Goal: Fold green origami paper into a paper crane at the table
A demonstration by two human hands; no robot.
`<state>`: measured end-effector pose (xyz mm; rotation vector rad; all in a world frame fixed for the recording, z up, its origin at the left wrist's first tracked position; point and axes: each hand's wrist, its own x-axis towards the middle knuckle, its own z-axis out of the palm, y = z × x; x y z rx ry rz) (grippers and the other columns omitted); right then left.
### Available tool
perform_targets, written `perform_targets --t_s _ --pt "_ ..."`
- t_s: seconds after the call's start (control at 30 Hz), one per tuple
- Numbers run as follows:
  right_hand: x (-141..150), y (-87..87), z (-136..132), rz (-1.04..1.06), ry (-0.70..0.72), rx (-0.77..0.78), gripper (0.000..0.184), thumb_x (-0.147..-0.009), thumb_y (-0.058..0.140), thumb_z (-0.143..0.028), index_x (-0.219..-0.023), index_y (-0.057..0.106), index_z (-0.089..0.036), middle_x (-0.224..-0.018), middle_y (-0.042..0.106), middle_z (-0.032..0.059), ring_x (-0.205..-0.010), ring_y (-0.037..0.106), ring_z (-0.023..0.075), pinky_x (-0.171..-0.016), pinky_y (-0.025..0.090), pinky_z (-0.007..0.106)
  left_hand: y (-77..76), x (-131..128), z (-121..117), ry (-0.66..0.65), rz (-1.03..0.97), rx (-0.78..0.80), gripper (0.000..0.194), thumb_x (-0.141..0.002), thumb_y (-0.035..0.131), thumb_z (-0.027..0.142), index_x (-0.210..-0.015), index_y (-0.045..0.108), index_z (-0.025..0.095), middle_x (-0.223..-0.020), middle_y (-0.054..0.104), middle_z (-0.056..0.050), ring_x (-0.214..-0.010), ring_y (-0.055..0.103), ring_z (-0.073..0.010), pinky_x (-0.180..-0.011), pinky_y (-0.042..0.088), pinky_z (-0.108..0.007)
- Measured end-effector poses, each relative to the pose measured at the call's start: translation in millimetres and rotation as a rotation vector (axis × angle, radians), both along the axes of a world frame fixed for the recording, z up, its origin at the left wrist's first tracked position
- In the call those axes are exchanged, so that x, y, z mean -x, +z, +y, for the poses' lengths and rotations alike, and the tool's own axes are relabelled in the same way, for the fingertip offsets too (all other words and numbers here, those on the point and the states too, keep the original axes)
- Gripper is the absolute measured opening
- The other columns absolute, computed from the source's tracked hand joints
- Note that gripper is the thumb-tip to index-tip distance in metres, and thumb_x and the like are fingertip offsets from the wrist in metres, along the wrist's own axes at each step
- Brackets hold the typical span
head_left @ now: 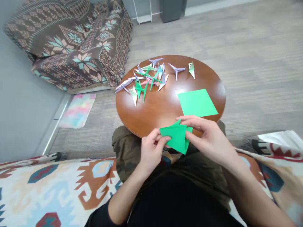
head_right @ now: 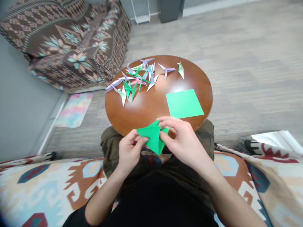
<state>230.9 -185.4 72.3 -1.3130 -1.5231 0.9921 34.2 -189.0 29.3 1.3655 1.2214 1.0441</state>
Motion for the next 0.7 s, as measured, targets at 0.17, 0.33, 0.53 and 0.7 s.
perform_targets --t_s 0.17,0.33,0.53,0.7 --pt "4 -2.7 -4 0.080 -0.039 -0.047 0.017 -0.085 0.068 -0.011 -0.083 0.080 -0.023 -0.119 0.082 0.0091 -0.117 0.076 0.0257 -0.097 0.059 0.036 0.7 -5 -4 -0.128 -0.057 0.079 0.022 -0.093 0.074 0.038 -0.086 0.064 0.020 -0.062 0.067 0.005 -0.059 0.068 -0.0141 -0.062 0.055 -0.021" --pt "-3 5.5 -5 0.094 0.022 0.006 0.012 -0.091 0.073 -0.022 -0.083 0.081 -0.025 -0.123 0.082 0.0077 -0.117 0.076 0.0243 -0.095 0.060 0.033 1.7 1 -3 -0.095 -0.048 0.113 0.032 -0.097 0.069 0.050 -0.089 0.063 0.019 -0.058 0.059 0.006 -0.055 0.059 -0.0126 -0.060 0.053 -0.022" --pt "-1 3.1 -8 0.098 0.025 -0.028 0.011 -0.085 0.074 -0.016 -0.084 0.081 -0.025 -0.120 0.083 0.0069 -0.117 0.076 0.0248 -0.101 0.058 0.035 1.1 2 -5 -0.164 -0.037 0.072 0.024 -0.098 0.069 0.043 -0.092 0.062 0.020 -0.064 0.064 0.005 -0.060 0.064 -0.0136 -0.066 0.056 -0.023" --pt "0 0.4 -9 0.119 0.002 -0.029 0.016 -0.086 0.071 -0.015 -0.078 0.081 -0.025 -0.119 0.083 0.0063 -0.112 0.078 0.0232 -0.092 0.059 0.032 1.6 7 -3 -0.242 0.003 -0.017 0.021 -0.097 0.074 0.039 -0.099 0.068 0.019 -0.076 0.071 0.001 -0.067 0.066 -0.0142 -0.068 0.054 -0.023"
